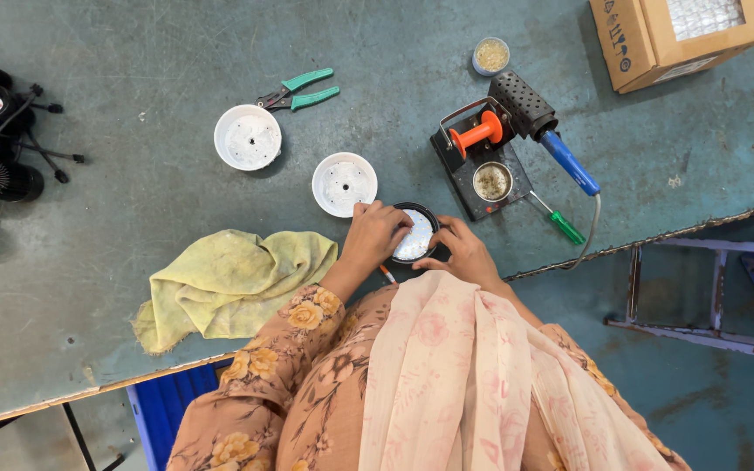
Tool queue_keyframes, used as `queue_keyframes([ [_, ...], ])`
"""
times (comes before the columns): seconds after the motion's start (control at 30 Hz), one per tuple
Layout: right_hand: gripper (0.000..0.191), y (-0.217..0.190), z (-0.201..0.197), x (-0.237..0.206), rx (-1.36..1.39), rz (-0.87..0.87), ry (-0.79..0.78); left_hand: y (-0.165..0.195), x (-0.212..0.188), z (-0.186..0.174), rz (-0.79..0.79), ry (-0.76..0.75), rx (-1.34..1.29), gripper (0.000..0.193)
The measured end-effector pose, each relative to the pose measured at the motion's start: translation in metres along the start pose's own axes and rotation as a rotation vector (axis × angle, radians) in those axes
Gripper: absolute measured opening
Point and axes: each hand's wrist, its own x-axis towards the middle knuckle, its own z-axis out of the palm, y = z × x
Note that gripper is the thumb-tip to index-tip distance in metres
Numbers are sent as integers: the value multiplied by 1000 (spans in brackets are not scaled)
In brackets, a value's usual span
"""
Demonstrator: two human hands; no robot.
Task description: The person solders wires to circular LED modules using a soldering iron and solder wire. They strip wire ends, tin them, and attach them to the LED board, then place the modules into black housings. The person repeats this process for multiple units on a workbench.
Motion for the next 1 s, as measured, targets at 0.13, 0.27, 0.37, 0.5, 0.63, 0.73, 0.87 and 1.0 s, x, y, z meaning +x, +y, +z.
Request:
queue_keyframes([
  [0.13, 49, -3, 3, -5, -16, -5, 5, 1, -10, 2, 49, 38, 28, 8],
  [0.27, 49, -9, 2, -13, -101, -77, -21, 5, -29, 2, 103, 71, 77, 10],
  [0.37, 49, -9, -2, -14, -90, -109, -31, 10, -32, 1, -48, 48, -95, 8],
  [0.5, 50, -7, -6, -16, -43, -59, -63, 17, -28, 4, -98, -24, -146, 9],
  [0.63, 51, -8, -5, -18, -21, -39, -42, 11, -23, -2, -71, -83, -224, 10],
  [0.73, 51, -10, -3, -18, -18, -15, -64, 8, -19, -4, -82, -150, -233, 10],
  [0.87, 52, -10, -1, -15, -44, -31, -71, 4, -16, -2, -73, -132, -235, 12],
  [1.0, 50, -10, 1, -14, -27, -48, -46, -1, -18, 1, -1, -70, -127, 12],
])
